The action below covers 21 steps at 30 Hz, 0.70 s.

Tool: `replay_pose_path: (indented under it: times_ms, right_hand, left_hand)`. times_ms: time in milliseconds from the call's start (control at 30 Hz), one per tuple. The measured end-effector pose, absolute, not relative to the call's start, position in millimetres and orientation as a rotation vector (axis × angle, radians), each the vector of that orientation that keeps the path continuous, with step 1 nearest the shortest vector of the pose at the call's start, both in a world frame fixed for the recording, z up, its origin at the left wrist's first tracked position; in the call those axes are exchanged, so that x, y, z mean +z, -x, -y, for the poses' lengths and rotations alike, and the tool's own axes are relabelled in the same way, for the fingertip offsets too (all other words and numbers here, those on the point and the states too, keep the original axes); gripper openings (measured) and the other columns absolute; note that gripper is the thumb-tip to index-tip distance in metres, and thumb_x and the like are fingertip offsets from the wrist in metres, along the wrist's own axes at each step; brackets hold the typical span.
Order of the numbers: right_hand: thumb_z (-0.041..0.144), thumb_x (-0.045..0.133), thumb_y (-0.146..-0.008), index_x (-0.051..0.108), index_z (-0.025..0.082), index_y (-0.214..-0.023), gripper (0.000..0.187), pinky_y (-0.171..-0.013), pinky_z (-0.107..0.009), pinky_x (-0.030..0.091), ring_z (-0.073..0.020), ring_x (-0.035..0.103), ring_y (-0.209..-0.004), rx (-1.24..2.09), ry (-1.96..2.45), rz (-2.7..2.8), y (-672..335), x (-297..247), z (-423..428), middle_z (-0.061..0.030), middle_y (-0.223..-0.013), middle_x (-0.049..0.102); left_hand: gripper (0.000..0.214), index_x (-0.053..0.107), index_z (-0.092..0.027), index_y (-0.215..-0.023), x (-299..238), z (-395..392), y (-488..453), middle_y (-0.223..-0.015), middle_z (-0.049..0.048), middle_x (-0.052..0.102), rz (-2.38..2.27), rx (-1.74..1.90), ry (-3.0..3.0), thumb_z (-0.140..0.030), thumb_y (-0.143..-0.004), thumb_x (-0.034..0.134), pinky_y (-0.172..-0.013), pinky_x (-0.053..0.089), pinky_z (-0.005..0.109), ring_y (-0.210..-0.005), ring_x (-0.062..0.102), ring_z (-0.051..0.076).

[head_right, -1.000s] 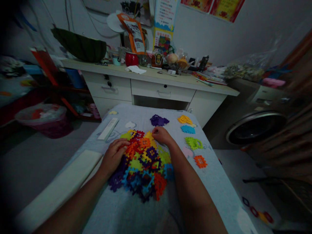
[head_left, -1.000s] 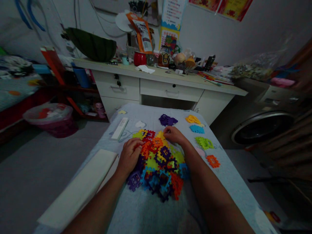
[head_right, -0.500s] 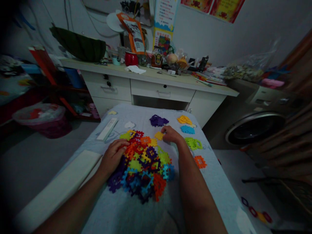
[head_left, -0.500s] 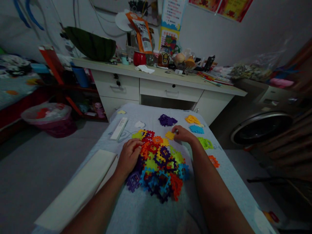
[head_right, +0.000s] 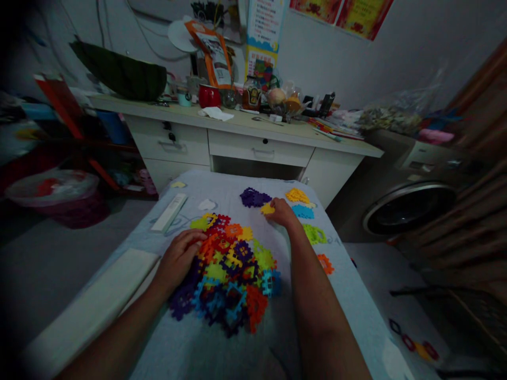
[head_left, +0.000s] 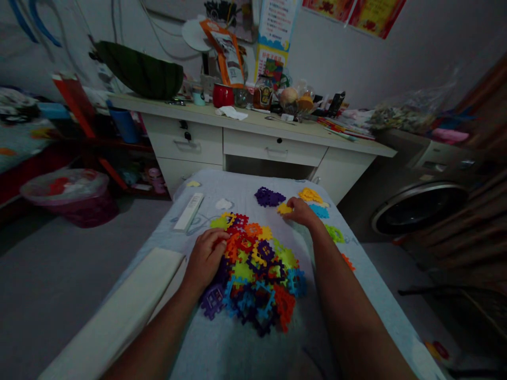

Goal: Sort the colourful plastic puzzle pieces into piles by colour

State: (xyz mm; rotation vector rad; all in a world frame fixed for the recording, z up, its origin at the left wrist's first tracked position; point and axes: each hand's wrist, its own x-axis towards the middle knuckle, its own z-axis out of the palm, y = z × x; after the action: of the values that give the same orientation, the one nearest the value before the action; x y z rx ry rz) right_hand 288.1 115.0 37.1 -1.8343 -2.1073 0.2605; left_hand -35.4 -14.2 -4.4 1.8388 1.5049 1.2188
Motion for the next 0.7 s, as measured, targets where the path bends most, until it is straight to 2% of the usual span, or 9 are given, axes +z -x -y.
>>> replay_pose_path:
  times_ms: [100, 300, 533, 700]
  right_hand:
    - [0.022, 0.075, -0.069, 0.062, 0.018, -0.086, 0.022, -0.082, -0.029, 0.043, -0.0181, 0.054, -0.087, 0.097, 1.940, 1.961, -313, 46, -139, -0.0045, -0.091, 0.059]
    - [0.019, 0.070, -0.073, 0.067, 0.013, -0.091, 0.020, -0.085, -0.031, 0.045, -0.0212, 0.056, -0.092, -0.090, 2.182, 1.684, -352, 52, -177, -0.0102, -0.097, 0.060]
    - [0.016, 0.066, -0.075, 0.070, 0.010, -0.097, 0.023, -0.084, -0.030, 0.045, -0.0253, 0.058, -0.100, -0.135, 2.280, 1.630, -365, 40, -195, -0.0137, -0.093, 0.064]
    - [0.010, 0.056, -0.077, 0.070, 0.008, -0.108, 0.034, -0.088, -0.032, 0.045, -0.0259, 0.060, -0.102, -0.072, 2.241, 1.635, -362, 33, -195, -0.0171, -0.107, 0.065]
  left_hand:
    - [0.024, 0.068, -0.023, -0.094, -4, 14, 36, -0.114, 0.0051, 0.064, -1.517, 1.208, -1.832, -0.031, -0.086, 0.047, -0.105, 0.039, 0.044, -0.114, 0.055, 0.024]
    - [0.026, 0.069, -0.023, -0.095, -5, 14, 36, -0.114, 0.0056, 0.064, -1.518, 1.197, -1.832, -0.034, -0.087, 0.047, -0.105, 0.039, 0.045, -0.114, 0.055, 0.025]
    - [0.025, 0.069, -0.023, -0.095, -2, 16, 35, -0.113, 0.0047, 0.066, -1.515, 1.191, -1.839, -0.034, -0.087, 0.048, -0.104, 0.040, 0.044, -0.113, 0.056, 0.025]
    - [0.026, 0.069, -0.023, -0.097, -1, 16, 35, -0.115, 0.0050, 0.065, -1.526, 1.181, -1.837, -0.034, -0.087, 0.048, -0.104, 0.040, 0.044, -0.115, 0.055, 0.025]
